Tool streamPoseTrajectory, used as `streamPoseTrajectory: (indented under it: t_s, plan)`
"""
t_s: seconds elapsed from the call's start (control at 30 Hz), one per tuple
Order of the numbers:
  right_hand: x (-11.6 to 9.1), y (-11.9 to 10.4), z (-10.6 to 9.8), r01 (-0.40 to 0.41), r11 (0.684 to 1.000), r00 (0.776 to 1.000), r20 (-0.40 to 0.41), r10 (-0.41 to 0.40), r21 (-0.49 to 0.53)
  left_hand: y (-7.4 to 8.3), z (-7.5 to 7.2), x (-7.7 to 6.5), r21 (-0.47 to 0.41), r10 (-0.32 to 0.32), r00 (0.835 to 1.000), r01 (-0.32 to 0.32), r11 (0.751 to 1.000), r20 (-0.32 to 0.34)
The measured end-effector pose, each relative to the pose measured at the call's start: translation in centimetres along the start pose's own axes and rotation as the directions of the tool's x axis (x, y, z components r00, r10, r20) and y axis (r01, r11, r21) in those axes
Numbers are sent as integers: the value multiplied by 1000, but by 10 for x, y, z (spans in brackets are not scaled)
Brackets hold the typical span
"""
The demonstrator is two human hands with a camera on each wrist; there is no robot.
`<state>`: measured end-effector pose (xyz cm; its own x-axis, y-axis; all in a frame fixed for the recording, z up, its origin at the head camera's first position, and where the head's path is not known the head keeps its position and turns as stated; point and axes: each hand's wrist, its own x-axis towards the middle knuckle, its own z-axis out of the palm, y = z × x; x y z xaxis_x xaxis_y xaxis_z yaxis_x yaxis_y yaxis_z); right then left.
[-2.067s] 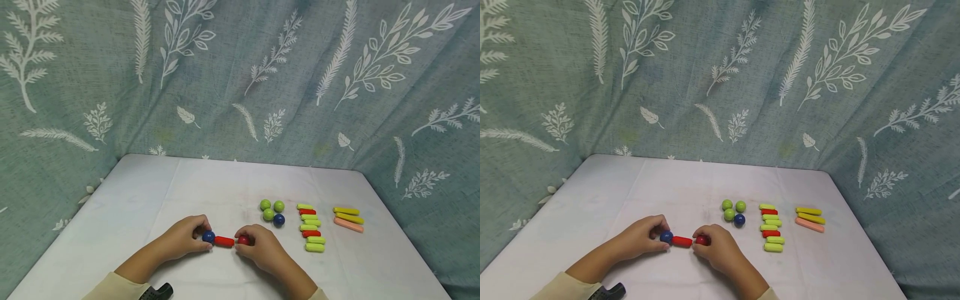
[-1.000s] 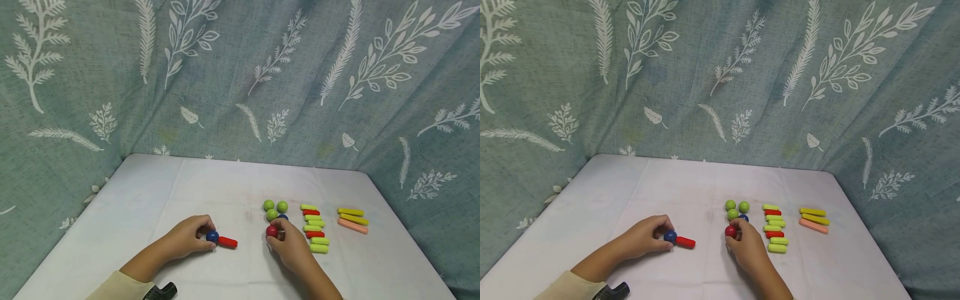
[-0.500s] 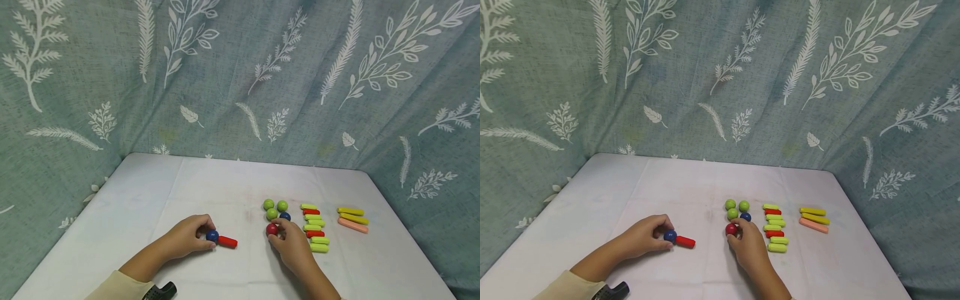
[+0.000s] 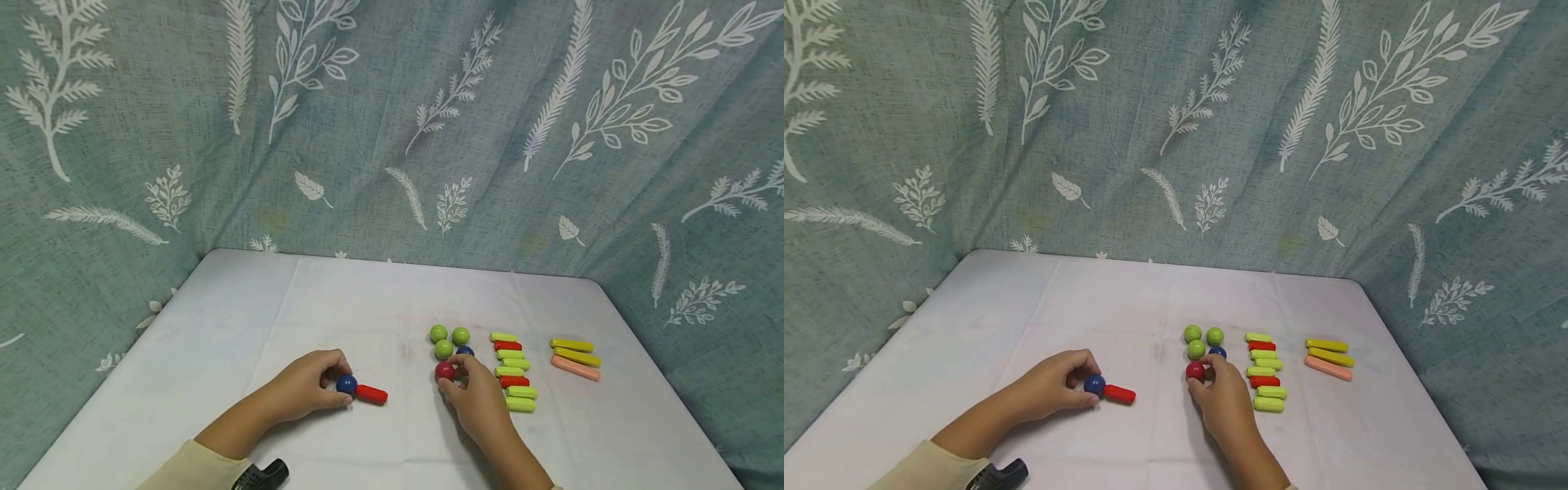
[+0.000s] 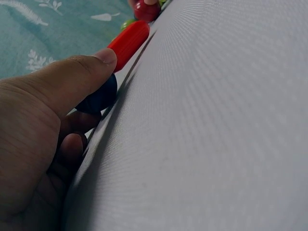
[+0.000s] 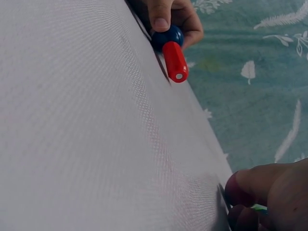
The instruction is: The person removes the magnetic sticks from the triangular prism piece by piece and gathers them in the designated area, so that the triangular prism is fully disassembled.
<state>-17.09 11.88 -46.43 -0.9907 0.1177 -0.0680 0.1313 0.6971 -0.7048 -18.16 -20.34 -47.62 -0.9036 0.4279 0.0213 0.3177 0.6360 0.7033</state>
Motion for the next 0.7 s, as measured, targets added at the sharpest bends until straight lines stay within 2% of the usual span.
streamPoseTrajectory:
  t_s: [0.43,0.6,0.7]
  plan:
    - [-2,-4,-2,-3,1000,1000,2,3,-28,-1,-2,-1,-4,23,1000,-23,1000,5]
    - [-5,-6,-3,22,999,1000,-13,-23,-48,-2,-1,-2,-20,22,1000,-22,1000,4]
    - [-9,-9,-2,51,998,998,-28,-52,-21,-2,-1,-3,-23,17,1000,-17,1000,4]
